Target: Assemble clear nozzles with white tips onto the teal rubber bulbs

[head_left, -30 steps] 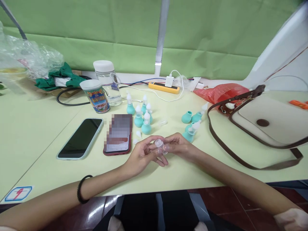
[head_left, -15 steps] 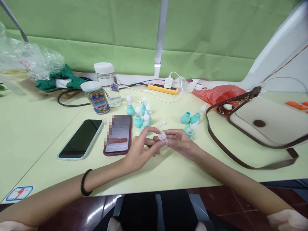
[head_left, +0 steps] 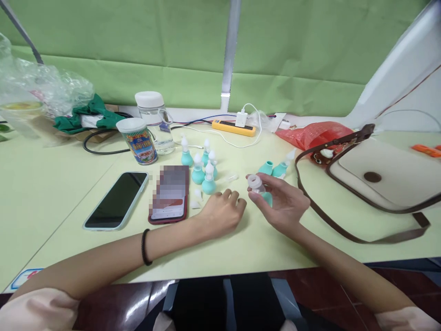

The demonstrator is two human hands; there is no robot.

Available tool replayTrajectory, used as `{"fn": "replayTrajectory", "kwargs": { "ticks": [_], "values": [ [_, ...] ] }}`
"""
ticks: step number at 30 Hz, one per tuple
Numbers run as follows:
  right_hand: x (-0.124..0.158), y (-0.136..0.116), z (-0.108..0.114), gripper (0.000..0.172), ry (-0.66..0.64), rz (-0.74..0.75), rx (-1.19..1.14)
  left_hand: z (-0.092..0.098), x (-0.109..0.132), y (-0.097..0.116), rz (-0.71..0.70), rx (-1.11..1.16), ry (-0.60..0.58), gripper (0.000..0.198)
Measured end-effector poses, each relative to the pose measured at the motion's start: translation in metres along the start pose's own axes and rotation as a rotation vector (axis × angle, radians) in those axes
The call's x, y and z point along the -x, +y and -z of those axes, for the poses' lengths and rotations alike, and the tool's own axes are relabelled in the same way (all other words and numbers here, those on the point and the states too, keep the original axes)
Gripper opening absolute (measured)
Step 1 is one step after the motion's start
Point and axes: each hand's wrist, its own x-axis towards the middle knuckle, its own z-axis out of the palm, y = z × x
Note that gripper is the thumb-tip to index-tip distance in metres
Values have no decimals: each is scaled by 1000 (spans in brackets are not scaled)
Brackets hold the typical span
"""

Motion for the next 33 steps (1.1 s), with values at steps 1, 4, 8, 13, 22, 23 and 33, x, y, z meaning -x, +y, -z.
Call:
{"fn": "replayTrajectory", "kwargs": {
  "ticks": [1,4,8,13,22,23,33],
  "values": [
    [0,-1,-1,39,-10,4,5,-1,5,2,-33,-28,35,16],
    [1,-5,-5,33,-40,-2,36,-2,19,4,-106,-75,128,14],
    [1,-5,-7,24,46,-7,3,3,26,-4,-78,-17,78,15],
    [-20,-1,1,17,497,275,-121,6,6,-8,54,300,81,31],
    [-40,9,7,11,616,195,-53,-15,-106,-10,303,816,231,38],
    [-39,11,6,12,616,194,-36,-20,-115,-10,330,822,198,38],
    [-33,16,1,19,500,175,-53,-66,-134,-13,413,882,184,20]
  ]
}}
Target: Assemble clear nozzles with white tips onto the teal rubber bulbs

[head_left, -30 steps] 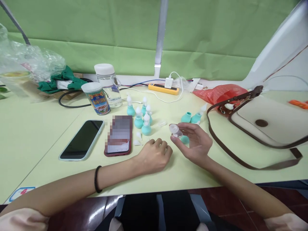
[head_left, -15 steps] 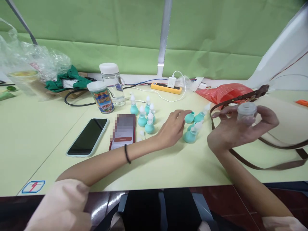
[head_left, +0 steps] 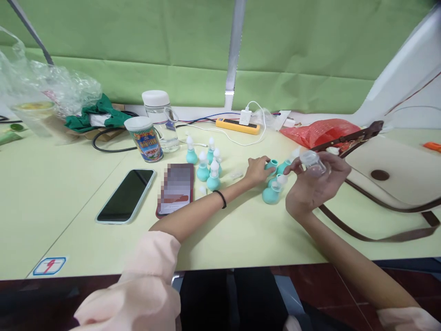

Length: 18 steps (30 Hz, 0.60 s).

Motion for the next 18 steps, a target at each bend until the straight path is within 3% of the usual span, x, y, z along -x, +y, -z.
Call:
{"fn": "replayTrajectory", "kwargs": {
  "ticks": [5,7,10,12,14,16,18],
  "values": [
    [5,1,2,18,-14,-2,19,26,18,17,-23,71,221,21],
    [8,1,3,18,-25,6,-53,43,37,26,-68,130,290,21],
    [16,-3,5,18,-92,16,-181,66,81,33,-155,160,285,20],
    [21,-9,8,14,-237,-46,-223,77,114,32,-176,125,248,21],
    [26,-18,11,8,-470,-179,-215,85,142,27,-109,90,132,19],
    [30,-26,13,4,-711,-328,-143,89,160,23,-53,89,34,20],
    [33,-32,13,4,-871,-443,-121,91,167,21,-34,98,16,24]
  ]
}}
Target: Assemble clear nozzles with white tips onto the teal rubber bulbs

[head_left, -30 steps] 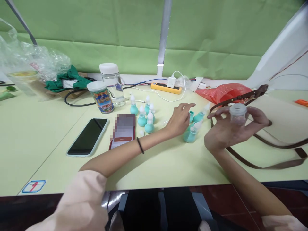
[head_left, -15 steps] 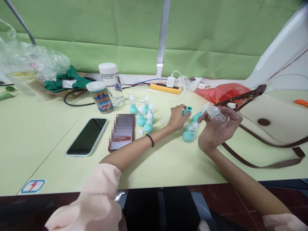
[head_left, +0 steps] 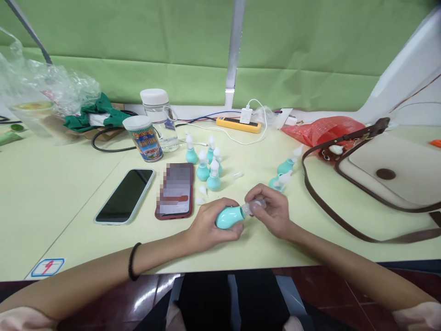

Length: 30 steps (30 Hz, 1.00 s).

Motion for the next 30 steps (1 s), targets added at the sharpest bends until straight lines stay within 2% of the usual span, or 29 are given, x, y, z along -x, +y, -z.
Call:
{"fn": "replayTrajectory", "kwargs": {
  "ticks": [2,5,13,16,22,30],
  "values": [
    [1,-1,-3,8,-66,-56,-17,0,0,-1,26,20,-1,24],
    [3,2,-5,12,-89,-46,15,-2,-3,0,71,44,-26,18],
    [8,13,-14,15,-50,-4,114,-1,0,-1,96,22,-39,18],
    [7,12,-15,17,-84,-9,145,-1,1,-1,75,0,-28,18],
    [3,6,-13,22,-189,-108,201,-2,3,-6,-2,-99,-9,18],
    [3,8,-19,25,-187,-284,63,-3,4,-7,-23,-182,-27,17]
  ]
}}
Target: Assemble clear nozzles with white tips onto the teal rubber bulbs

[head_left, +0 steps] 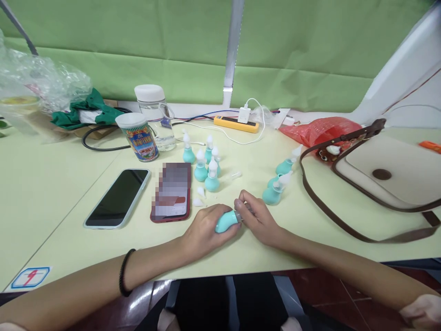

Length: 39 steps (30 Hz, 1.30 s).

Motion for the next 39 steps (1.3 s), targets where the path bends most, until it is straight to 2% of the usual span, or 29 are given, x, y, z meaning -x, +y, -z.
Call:
{"fn": "replayTrajectory", "kwargs": {
  "ticks": [6,15,22,25,28,31,33,35,37,39],
  "values": [
    [0,-3,0,26,-56,-61,-44,-1,1,-1,-25,-62,-31,18],
    [-2,-4,0,25,-79,-29,36,-1,-2,-1,-26,-121,-50,18],
    [0,-6,0,21,-94,-67,-41,-1,0,0,-44,-88,-48,21],
    [3,-9,1,15,-98,-114,-201,2,-2,4,-4,-21,-44,21],
    [3,-10,-1,27,-18,-137,-439,5,-3,9,129,114,-6,28],
    [-2,-10,-2,27,49,-152,-494,5,-1,13,152,199,4,40],
    [-5,-10,0,22,85,-144,-448,7,0,12,106,184,-31,46],
    [-7,-9,3,19,182,-88,-406,12,-1,9,21,132,-29,48],
    [-8,-9,7,17,303,1,-386,23,-6,4,-115,3,36,41],
    [-6,-9,10,14,367,73,-394,37,-15,-2,-243,-217,86,25]
  ]
}}
